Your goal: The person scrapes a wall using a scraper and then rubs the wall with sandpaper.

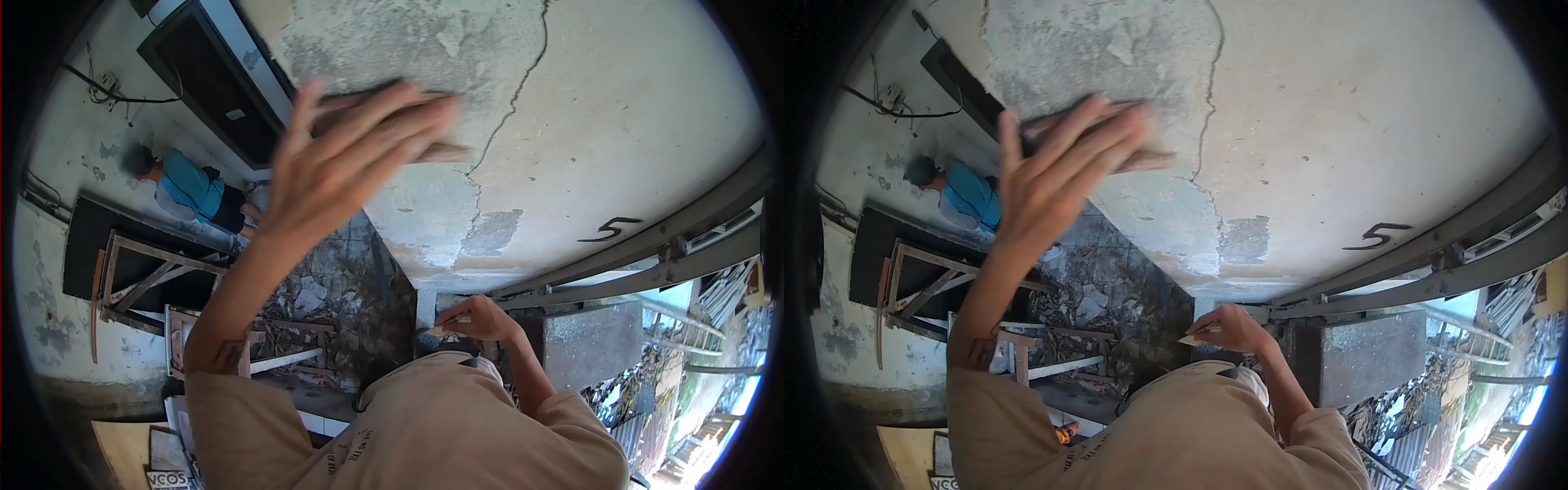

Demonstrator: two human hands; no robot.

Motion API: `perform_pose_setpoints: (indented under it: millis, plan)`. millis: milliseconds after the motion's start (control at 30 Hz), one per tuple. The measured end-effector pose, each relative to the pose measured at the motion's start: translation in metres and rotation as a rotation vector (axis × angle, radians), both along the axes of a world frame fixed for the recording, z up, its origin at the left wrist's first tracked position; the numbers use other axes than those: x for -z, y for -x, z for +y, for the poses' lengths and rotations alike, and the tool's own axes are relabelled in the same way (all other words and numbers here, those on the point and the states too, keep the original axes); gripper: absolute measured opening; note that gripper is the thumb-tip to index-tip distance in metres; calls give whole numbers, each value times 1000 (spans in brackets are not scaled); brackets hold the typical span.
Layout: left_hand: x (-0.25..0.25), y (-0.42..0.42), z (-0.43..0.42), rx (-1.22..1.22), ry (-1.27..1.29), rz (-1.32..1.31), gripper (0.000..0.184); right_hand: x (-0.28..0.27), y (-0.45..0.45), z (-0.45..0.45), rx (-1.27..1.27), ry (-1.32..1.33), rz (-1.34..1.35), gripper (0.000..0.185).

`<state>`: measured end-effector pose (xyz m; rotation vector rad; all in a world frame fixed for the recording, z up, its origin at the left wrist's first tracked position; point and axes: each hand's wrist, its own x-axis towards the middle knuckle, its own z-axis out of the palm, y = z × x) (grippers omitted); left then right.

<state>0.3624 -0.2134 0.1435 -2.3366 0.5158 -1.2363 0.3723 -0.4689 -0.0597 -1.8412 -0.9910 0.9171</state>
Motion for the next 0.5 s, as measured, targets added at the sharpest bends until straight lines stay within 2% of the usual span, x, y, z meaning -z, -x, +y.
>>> perform_pose_setpoints:
  millis: [133,233,300,333,400,433,500]
  plan:
    - [1,20,35,-120,-133,46,41,7,-1,-22,94,138,32,18]
    - [-6,-8,4,-25,-118,-8,39,14,-4,-13,45,102,-37,18]
    - [-11,-30,-32,158,25,-80,36,7,-4,2,12,65,-47,17]
    - [-14,-28,-29,160,31,-91,36,4,-6,3,14,72,-57,17]
    - [-17,-11,-11,10,-113,-56,30,2,-5,3,-13,-1,41,17]
    - [-13,2,7,10,-113,-55,30,7,-4,-4,-14,-2,42,17]
    - [-9,22,41,-162,-155,-44,36,21,-5,-17,32,-10,-38,18]
